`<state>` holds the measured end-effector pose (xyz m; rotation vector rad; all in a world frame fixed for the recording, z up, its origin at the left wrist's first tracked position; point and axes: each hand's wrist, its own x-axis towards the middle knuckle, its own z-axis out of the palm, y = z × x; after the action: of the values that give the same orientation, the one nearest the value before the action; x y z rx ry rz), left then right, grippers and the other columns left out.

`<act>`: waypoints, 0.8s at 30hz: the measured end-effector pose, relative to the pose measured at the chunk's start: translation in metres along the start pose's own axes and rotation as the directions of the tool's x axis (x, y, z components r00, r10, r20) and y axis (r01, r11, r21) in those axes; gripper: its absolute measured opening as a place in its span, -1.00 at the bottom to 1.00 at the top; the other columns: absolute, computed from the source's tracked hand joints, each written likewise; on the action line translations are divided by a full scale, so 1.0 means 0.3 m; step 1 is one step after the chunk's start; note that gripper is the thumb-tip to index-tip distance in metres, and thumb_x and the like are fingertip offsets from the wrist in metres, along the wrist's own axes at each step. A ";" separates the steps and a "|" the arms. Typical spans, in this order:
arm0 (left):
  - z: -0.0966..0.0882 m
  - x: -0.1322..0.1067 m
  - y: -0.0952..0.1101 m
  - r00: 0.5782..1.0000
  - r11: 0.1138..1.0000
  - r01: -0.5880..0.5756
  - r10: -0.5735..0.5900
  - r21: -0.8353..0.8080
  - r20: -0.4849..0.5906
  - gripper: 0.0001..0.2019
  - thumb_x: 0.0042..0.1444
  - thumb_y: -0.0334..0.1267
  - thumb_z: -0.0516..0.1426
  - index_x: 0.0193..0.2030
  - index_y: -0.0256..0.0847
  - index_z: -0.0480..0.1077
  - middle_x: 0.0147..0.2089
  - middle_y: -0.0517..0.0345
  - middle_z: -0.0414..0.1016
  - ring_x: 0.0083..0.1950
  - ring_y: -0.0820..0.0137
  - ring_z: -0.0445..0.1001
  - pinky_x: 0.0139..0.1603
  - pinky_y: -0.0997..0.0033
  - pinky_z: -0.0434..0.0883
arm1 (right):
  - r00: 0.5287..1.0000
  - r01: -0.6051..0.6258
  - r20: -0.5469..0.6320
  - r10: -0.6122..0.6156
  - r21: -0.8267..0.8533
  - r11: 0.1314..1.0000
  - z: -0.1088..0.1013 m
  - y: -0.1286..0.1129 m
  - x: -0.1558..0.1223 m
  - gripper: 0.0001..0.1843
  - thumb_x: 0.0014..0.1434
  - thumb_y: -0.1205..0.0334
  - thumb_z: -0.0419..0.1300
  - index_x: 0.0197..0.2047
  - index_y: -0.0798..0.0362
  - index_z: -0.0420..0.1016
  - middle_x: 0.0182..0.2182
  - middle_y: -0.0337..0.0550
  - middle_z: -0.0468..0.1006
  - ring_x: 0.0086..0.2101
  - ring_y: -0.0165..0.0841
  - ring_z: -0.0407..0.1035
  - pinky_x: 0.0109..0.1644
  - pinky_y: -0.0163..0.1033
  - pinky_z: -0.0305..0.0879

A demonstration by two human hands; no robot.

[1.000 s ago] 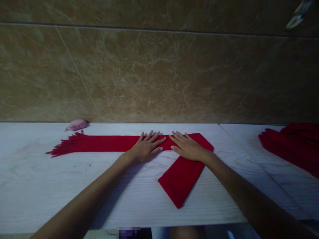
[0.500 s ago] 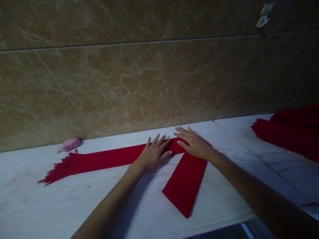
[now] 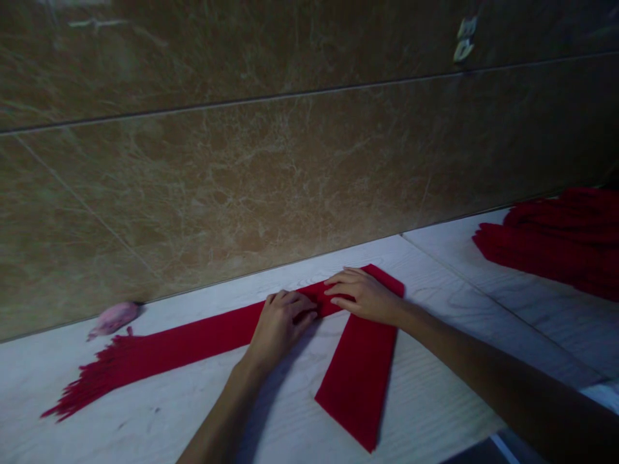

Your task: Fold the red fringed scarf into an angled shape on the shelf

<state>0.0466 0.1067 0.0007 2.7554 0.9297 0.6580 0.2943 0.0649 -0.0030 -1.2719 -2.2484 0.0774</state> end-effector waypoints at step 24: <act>0.026 0.017 0.048 1.000 0.999 -0.004 0.004 -0.039 0.003 -0.89 0.27 -0.29 0.26 -0.09 -0.11 0.62 -0.07 0.09 0.63 -0.07 0.27 0.59 -0.03 0.33 0.47 | 0.999 -0.012 0.046 0.011 0.011 1.000 0.008 -0.002 -0.017 -0.91 0.28 0.36 0.28 -0.22 0.03 0.64 -0.18 -0.16 0.67 -0.14 -0.26 0.51 -0.02 -0.14 0.26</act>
<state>0.0616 0.0983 -0.0003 2.7247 0.9011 0.6655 0.2948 0.0610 -0.0072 -1.2893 -2.2763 0.1247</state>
